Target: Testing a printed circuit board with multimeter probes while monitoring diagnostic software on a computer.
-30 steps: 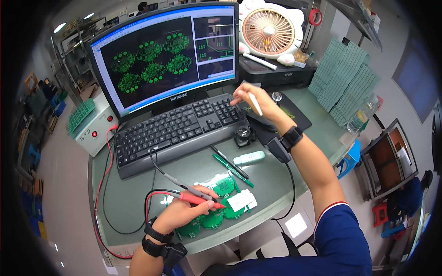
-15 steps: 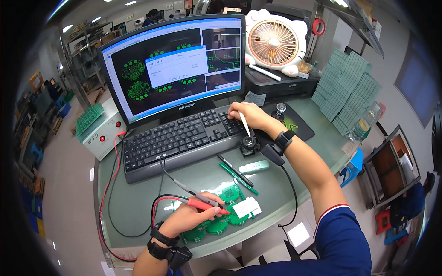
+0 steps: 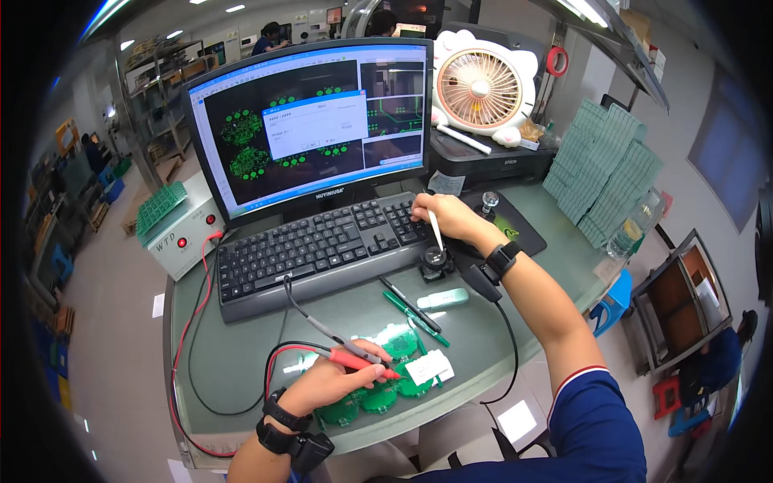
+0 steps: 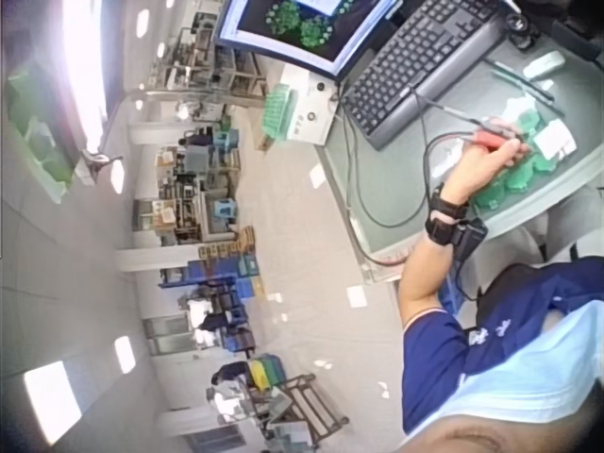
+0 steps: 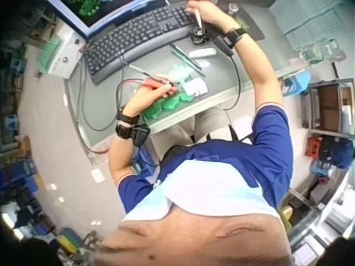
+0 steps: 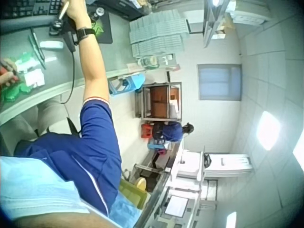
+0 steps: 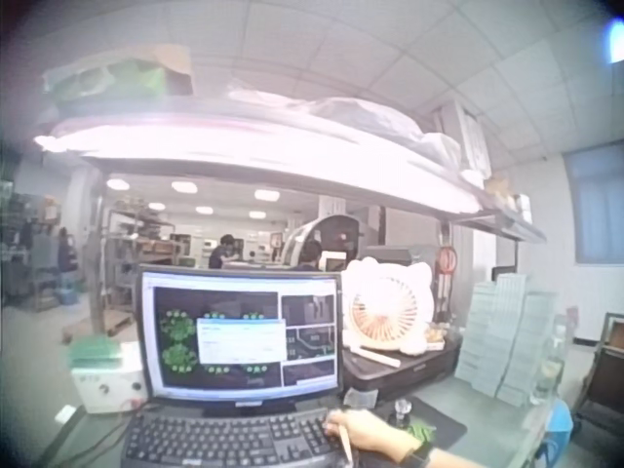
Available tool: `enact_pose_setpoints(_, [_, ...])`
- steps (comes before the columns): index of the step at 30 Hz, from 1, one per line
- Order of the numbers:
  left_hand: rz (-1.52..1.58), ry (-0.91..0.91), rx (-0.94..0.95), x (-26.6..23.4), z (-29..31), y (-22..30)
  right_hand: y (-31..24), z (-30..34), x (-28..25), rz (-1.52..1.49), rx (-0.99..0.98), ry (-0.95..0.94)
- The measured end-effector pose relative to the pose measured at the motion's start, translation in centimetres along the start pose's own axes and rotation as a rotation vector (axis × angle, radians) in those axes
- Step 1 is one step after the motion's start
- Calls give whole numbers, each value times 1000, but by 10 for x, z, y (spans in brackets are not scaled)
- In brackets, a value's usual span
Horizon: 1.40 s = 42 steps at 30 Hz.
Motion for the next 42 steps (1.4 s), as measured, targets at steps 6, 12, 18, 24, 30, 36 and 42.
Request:
enact_pose_setpoints(6, [-13, 14, 29, -2, 1, -3, -26, 1, 5, -40, -142, -129])
enact_pose_setpoints(12, [33, -24, 34, 1, 1, -6, -28, 2, 10, -104, -53, -136])
enact_pose_setpoints(18, [233, 184, 193, -23, 9, 7, -24, 32, -10, -100, 311, 137])
enact_pose_setpoints(24, [480, 363, 264, -56, 9, 0, -19, 52, -11, -402, 294, 262])
enact_pose_setpoints(30, [291, 468, 282, -78, 11, -4, -13, 68, 4, -407, 292, 466])
enact_pose_setpoints(36, [-113, 787, 357, -80, 4, -6, -8, 72, 5, -488, 301, 486])
enact_pose_setpoints(42, [-147, 754, 286, -84, 2, -12, -12, 70, 3, -436, 279, 506])
Point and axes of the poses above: each hand's wrist, its own z-axis away from the middle knuckle, its own x-axis out of the palm, y = z × x, the point moved 1 cm from there along -z, towards the middle knuckle, and after that the axes turned 13 degrees about -x, right-handed, at the moved point
